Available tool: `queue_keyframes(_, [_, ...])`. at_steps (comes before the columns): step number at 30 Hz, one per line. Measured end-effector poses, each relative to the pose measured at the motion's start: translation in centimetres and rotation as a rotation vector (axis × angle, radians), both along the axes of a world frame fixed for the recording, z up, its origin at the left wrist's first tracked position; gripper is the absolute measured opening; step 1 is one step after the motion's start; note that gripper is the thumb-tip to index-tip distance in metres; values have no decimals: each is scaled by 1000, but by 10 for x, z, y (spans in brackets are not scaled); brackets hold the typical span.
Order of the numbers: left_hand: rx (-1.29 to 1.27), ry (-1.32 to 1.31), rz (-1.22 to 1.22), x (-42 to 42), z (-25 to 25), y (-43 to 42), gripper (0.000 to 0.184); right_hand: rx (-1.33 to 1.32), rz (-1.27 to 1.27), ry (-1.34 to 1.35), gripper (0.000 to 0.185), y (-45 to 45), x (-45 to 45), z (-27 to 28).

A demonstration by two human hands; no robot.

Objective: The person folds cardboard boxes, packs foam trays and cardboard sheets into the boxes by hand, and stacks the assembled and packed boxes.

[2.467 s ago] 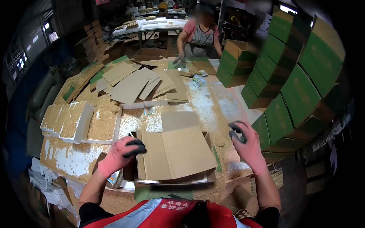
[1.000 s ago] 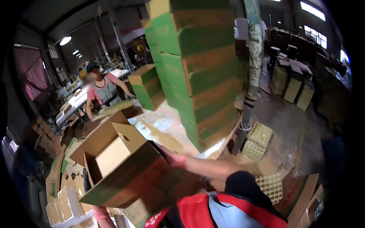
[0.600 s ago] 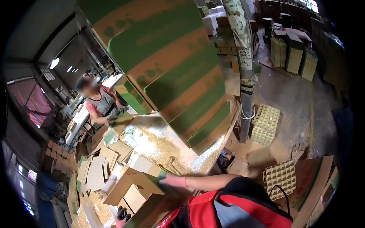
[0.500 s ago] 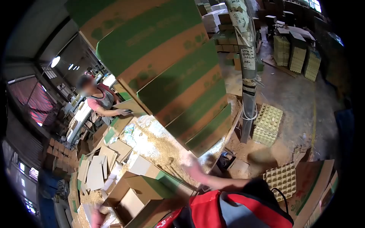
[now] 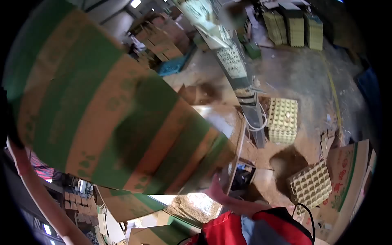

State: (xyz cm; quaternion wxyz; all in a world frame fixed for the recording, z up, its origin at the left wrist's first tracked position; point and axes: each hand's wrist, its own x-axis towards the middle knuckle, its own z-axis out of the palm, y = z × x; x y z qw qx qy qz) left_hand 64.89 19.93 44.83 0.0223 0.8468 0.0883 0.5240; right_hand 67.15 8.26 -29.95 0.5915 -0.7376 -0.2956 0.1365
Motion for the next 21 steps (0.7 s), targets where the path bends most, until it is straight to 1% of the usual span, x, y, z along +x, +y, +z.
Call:
queue_keyframes(2, [-4,55,51,28,-5,24,62,-64,21,67,152,25,8,-12])
queue_keyframes(5, [10,135,109,58,-15,54,59,-65,74,96,149,65,50,1])
queue_keyframes(7, [33,188,160,72,-20,72,56,26,92,123,140,93,75,-1])
queue_keyframes(8, [41,218,188,80,-24,82,55,94,83,81,136,104,92,4])
queue_keyframes(9, [46,246,213,85,-28,92,54,74,82,38,131,125,105,-8])
queue_keyframes(10, [52,274,234,90,-32,101,53,55,80,-7,126,142,121,-7])
queue_keyframes(11, [60,304,256,95,-36,109,52,-71,95,131,118,163,139,-5])
queue_keyframes(12, [60,323,270,99,-41,118,51,-240,112,-35,132,178,159,-8])
queue_keyframes(14, [76,387,318,107,-46,132,49,-129,160,0,134,186,201,21])
queue_keyframes(16, [88,442,347,115,-54,146,47,-128,243,-1,136,206,242,34])
queue_keyframes(17, [90,466,366,118,-61,152,46,-129,288,0,137,215,254,36])
queue_keyframes(20, [82,547,408,129,-75,170,44,-206,252,-36,139,245,250,9])
queue_keyframes(21, [85,573,421,131,-81,174,43,-188,259,9,138,240,250,14])
